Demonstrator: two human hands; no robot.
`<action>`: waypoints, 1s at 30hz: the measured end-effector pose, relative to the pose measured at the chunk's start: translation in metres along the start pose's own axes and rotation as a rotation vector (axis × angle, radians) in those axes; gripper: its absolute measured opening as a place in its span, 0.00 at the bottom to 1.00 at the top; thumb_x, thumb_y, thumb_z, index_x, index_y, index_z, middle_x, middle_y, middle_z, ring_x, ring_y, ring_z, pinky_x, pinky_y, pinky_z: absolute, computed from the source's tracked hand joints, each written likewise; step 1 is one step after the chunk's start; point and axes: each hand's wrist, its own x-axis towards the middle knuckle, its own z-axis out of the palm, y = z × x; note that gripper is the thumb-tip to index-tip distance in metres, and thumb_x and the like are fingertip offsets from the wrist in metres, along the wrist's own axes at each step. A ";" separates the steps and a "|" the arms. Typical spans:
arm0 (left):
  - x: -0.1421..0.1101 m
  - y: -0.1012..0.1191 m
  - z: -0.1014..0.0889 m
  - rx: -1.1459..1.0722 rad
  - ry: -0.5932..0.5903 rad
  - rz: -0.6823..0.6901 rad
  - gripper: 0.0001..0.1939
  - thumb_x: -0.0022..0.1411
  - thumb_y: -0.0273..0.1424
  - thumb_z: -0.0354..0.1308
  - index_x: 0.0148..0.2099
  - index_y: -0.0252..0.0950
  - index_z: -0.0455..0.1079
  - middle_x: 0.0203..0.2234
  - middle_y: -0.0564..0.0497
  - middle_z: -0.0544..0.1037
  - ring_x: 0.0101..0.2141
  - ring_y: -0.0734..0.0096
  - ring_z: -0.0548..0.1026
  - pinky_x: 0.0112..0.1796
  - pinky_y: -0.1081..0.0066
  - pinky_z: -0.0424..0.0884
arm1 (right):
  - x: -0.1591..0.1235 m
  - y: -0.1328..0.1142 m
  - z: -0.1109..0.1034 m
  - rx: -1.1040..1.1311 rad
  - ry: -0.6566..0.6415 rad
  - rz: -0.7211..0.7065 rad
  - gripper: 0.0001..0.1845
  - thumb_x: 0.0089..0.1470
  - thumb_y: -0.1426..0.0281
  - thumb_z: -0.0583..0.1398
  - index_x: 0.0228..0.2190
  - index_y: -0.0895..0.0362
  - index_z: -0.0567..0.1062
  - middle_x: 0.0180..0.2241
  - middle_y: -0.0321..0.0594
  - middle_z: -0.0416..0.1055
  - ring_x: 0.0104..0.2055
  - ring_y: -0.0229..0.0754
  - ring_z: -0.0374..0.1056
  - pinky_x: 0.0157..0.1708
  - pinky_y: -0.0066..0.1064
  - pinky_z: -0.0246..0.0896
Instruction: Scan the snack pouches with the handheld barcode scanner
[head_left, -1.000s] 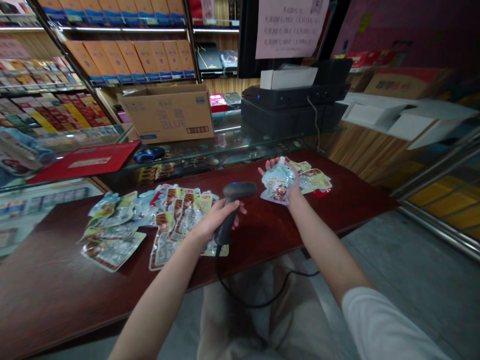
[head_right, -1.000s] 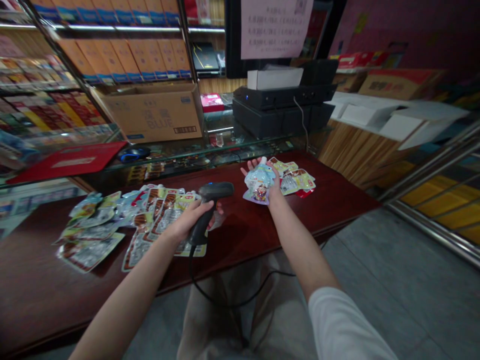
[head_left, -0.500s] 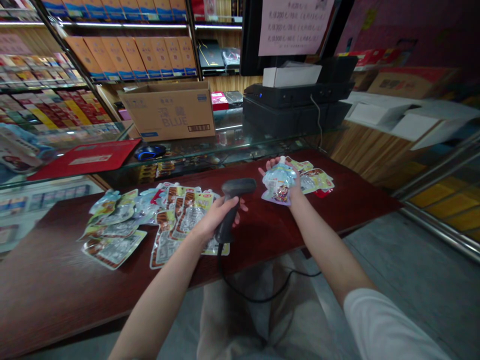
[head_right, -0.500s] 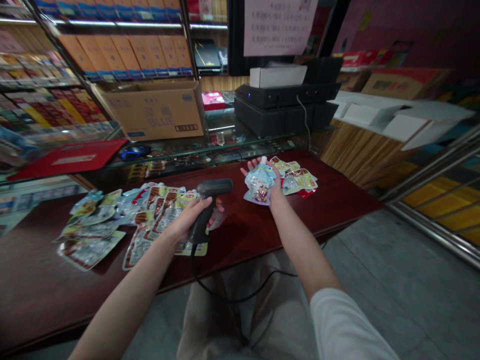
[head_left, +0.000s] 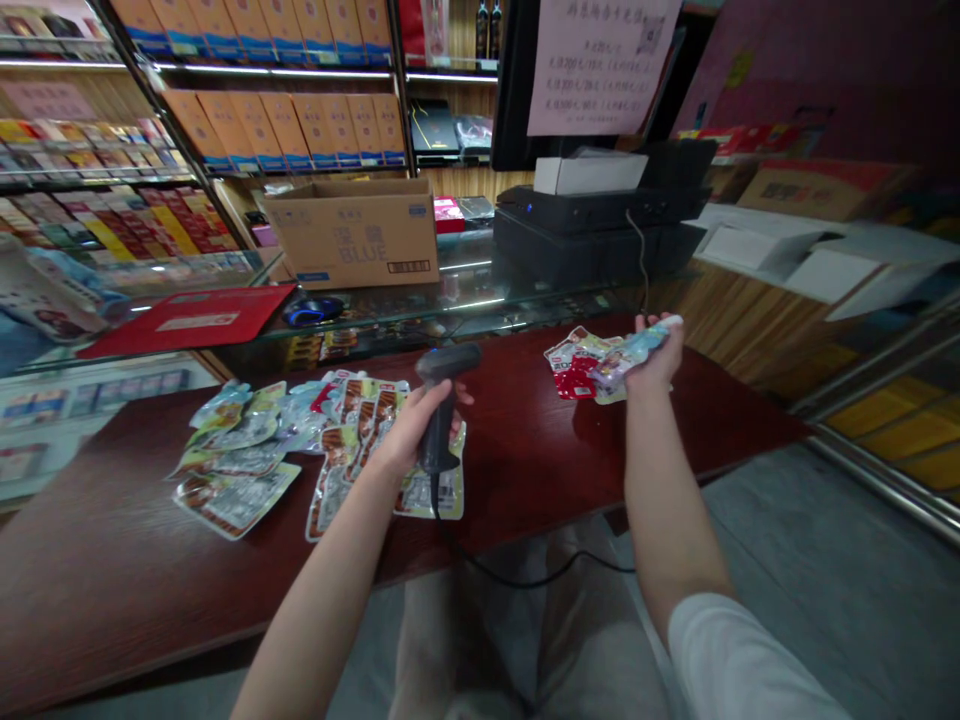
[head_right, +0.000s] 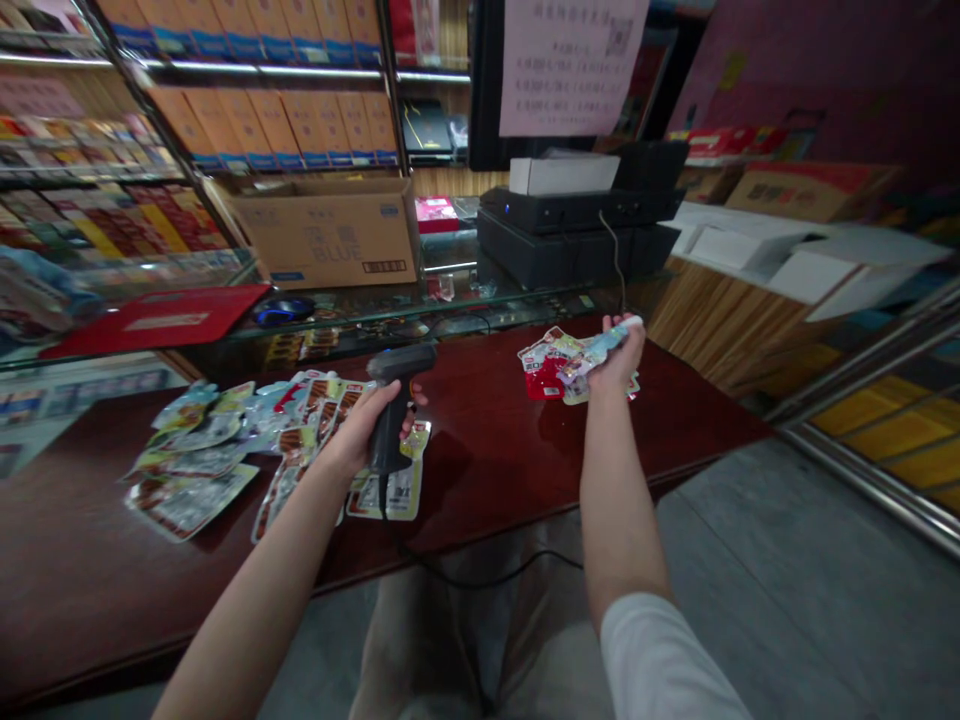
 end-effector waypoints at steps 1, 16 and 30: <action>0.000 0.000 0.000 -0.009 -0.002 -0.001 0.28 0.49 0.50 0.67 0.41 0.30 0.71 0.34 0.44 0.81 0.19 0.79 0.70 0.19 0.75 0.65 | 0.003 0.003 -0.002 -0.003 0.056 -0.045 0.24 0.60 0.49 0.45 0.37 0.52 0.71 0.42 0.42 0.68 0.50 0.46 0.71 0.50 0.49 0.68; 0.001 0.000 -0.003 -0.058 -0.029 -0.005 0.27 0.49 0.49 0.68 0.40 0.30 0.72 0.35 0.44 0.81 0.20 0.79 0.70 0.20 0.75 0.66 | -0.002 -0.001 -0.034 -0.534 -0.519 -0.318 0.13 0.55 0.57 0.58 0.37 0.53 0.69 0.43 0.47 0.72 0.53 0.52 0.68 0.59 0.52 0.59; -0.002 0.020 -0.023 -0.072 0.088 0.086 0.25 0.52 0.46 0.66 0.42 0.29 0.72 0.30 0.46 0.80 0.19 0.78 0.70 0.18 0.77 0.64 | -0.074 -0.043 0.000 -0.661 -0.860 -0.335 0.12 0.55 0.68 0.56 0.41 0.53 0.75 0.45 0.46 0.76 0.52 0.54 0.69 0.57 0.53 0.59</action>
